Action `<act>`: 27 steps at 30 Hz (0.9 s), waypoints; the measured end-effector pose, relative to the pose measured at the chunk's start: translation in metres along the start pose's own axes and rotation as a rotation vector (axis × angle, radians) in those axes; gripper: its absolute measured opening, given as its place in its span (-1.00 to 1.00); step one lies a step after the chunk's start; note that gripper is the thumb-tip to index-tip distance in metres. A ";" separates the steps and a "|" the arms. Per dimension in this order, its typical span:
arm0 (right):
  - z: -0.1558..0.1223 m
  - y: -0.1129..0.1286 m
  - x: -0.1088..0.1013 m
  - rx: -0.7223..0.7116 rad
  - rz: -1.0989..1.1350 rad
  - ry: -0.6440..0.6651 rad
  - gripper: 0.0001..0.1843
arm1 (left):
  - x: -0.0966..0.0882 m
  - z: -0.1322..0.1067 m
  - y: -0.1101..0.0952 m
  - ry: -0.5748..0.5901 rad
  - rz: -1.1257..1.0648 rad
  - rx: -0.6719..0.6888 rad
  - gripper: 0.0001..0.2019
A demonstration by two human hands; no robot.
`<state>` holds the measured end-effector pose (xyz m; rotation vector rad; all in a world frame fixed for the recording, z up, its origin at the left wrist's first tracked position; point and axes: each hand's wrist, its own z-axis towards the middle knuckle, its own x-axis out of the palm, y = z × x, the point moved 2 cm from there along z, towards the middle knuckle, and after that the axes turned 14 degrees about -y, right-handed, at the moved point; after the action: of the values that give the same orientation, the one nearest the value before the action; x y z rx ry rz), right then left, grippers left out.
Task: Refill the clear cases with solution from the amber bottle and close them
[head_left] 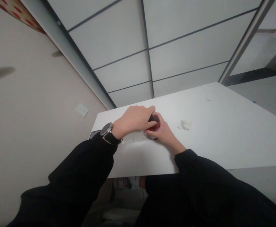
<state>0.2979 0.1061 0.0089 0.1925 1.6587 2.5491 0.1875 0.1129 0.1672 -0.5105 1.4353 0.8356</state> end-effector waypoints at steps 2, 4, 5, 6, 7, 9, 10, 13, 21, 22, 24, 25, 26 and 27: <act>0.000 0.000 0.000 0.001 0.013 0.008 -0.16 | 0.000 -0.001 0.008 0.038 -0.103 -0.031 -0.68; 0.000 0.000 0.001 -0.001 0.024 0.002 -0.16 | -0.001 0.000 0.016 -0.030 -0.154 -0.121 -0.67; 0.000 0.001 0.001 -0.003 0.024 0.000 -0.17 | -0.002 0.002 0.021 -0.094 -0.175 -0.161 -0.64; 0.000 0.001 0.002 -0.003 0.020 0.000 -0.17 | -0.004 0.005 0.025 -0.168 -0.204 -0.184 -0.63; -0.001 0.001 0.001 0.000 0.013 0.002 -0.18 | -0.005 0.008 0.031 -0.238 -0.245 -0.189 -0.65; -0.001 0.001 0.000 0.010 0.000 0.006 -0.18 | -0.004 0.019 0.043 -0.295 -0.346 -0.165 -0.72; -0.001 0.000 0.000 0.014 -0.004 0.007 -0.18 | 0.001 0.025 0.050 -0.275 -0.374 -0.164 -0.75; -0.001 -0.001 -0.003 0.012 -0.014 0.012 -0.17 | 0.030 0.045 0.072 -0.091 -0.383 -0.197 -0.72; 0.005 -0.003 -0.003 0.007 -0.001 0.034 -0.17 | 0.125 0.074 0.083 0.209 -0.343 -0.083 -0.63; 0.005 -0.003 -0.002 0.009 -0.001 0.034 -0.17 | 0.129 0.076 0.082 0.229 -0.345 -0.055 -0.62; 0.006 -0.004 -0.002 0.010 -0.002 0.039 -0.18 | 0.135 0.079 0.080 0.253 -0.357 0.003 -0.62; 0.006 -0.004 -0.002 0.009 0.000 0.043 -0.19 | 0.136 0.080 0.079 0.256 -0.366 0.031 -0.63; 0.006 -0.004 -0.002 0.008 0.003 0.046 -0.19 | 0.138 0.081 0.078 0.250 -0.376 0.057 -0.63; 0.007 -0.004 -0.002 0.008 0.006 0.047 -0.19 | 0.138 0.082 0.077 0.233 -0.386 0.080 -0.64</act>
<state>0.3007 0.1135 0.0074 0.1394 1.6868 2.5713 0.1733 0.2494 0.0535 -0.8135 1.5091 0.4183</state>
